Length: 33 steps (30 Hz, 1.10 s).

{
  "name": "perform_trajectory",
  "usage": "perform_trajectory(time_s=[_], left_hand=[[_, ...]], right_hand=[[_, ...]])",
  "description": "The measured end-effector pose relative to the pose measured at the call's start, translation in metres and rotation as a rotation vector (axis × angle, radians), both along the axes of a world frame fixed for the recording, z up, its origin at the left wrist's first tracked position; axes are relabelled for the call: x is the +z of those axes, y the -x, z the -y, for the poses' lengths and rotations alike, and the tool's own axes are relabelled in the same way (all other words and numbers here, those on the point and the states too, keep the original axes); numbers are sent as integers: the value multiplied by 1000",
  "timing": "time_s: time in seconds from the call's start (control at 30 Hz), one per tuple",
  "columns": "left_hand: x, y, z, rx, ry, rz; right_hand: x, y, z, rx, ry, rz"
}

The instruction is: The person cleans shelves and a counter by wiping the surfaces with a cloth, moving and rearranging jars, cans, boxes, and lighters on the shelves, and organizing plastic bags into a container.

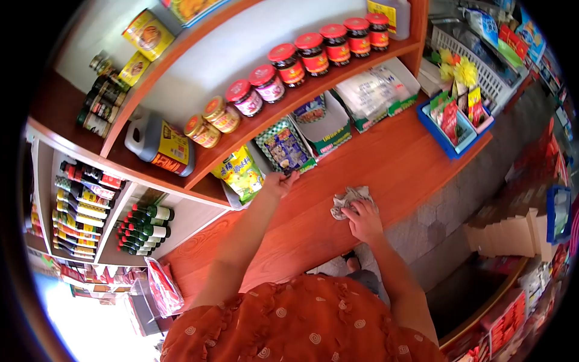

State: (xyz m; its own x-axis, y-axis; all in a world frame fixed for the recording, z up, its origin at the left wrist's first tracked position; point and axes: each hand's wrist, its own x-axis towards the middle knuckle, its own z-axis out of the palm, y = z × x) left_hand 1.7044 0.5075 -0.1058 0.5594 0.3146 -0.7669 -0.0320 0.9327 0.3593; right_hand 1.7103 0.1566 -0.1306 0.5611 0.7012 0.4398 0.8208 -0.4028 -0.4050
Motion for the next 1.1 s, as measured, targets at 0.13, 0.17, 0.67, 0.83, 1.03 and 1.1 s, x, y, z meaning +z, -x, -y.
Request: perform_trajectory(time_s=[0.13, 0.17, 0.67, 0.83, 1.03, 1.1], left_hand=[[0, 4, 1, -9, -10, 1], [-3, 8, 1, 13, 4, 8], [44, 236, 66, -302, -467, -210], [26, 336, 73, 3, -344, -389], [47, 335, 90, -41, -370, -418], [53, 338, 89, -88, -416, -364]], right_hand=[[1, 1, 2, -3, 16, -19], [3, 0, 2, 4, 19, -18], [-44, -260, -55, -744, 115, -94], [-32, -95, -96, -112, 67, -193], [7, 32, -29, 537, 57, -169], [12, -11, 6, 372, 31, -199]])
